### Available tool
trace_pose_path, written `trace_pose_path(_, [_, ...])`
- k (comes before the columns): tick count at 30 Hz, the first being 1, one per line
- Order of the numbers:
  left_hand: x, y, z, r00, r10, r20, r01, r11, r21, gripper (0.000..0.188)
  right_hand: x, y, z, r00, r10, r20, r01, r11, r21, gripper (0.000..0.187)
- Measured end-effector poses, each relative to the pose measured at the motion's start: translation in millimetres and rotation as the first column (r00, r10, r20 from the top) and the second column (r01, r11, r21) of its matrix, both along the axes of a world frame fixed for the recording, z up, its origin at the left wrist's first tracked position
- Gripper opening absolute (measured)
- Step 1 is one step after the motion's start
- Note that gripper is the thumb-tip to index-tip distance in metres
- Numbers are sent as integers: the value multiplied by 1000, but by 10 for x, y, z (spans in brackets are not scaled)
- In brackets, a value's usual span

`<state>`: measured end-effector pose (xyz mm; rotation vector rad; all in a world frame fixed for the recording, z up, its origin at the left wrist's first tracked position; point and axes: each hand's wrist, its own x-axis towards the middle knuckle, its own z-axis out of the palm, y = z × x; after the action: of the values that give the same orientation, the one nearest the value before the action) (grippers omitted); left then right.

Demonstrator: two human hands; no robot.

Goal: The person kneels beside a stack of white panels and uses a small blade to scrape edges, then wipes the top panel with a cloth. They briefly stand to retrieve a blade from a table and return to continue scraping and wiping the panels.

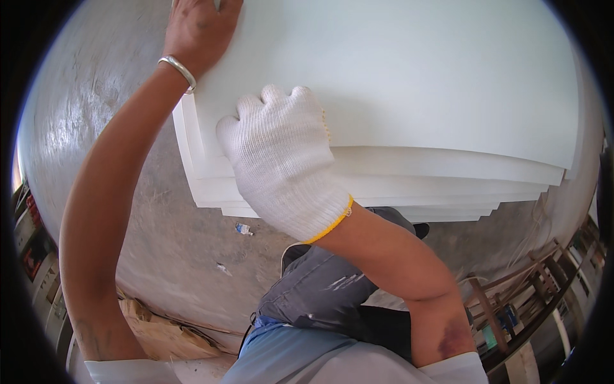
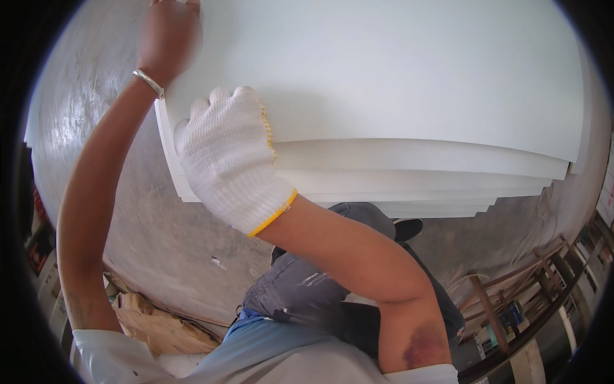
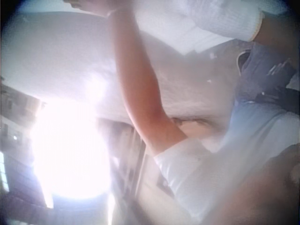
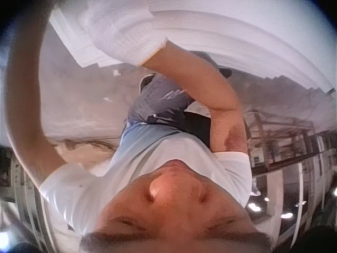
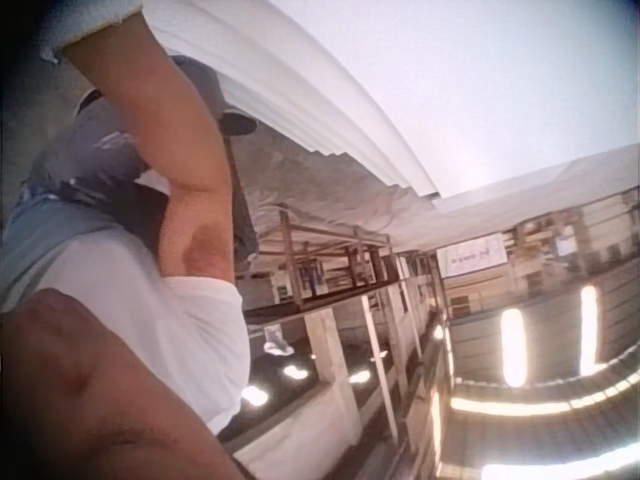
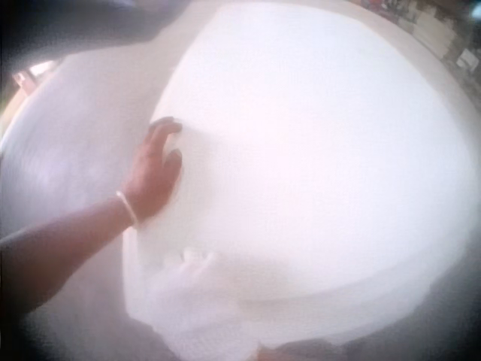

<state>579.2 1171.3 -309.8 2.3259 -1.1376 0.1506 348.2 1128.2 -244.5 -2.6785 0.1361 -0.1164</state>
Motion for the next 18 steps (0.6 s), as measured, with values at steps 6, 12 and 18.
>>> trace_pose_path(6, [116, 56, -114, 972, -155, 175, 171, 982, -82, 45, -441, -287, -5, 998, -56, -15, 56, 998, 13, 7])
trace_pose_path(12, [111, 60, -119, 972, -141, 187, 162, 982, -102, 43, -1068, -1035, 80, 962, -270, -40, 267, 962, -57, 17])
trace_pose_path(18, [107, 33, -101, 973, -110, 203, 137, 983, -125, 42, -1298, -1402, 168, 859, -472, -198, 491, 869, 62, 20])
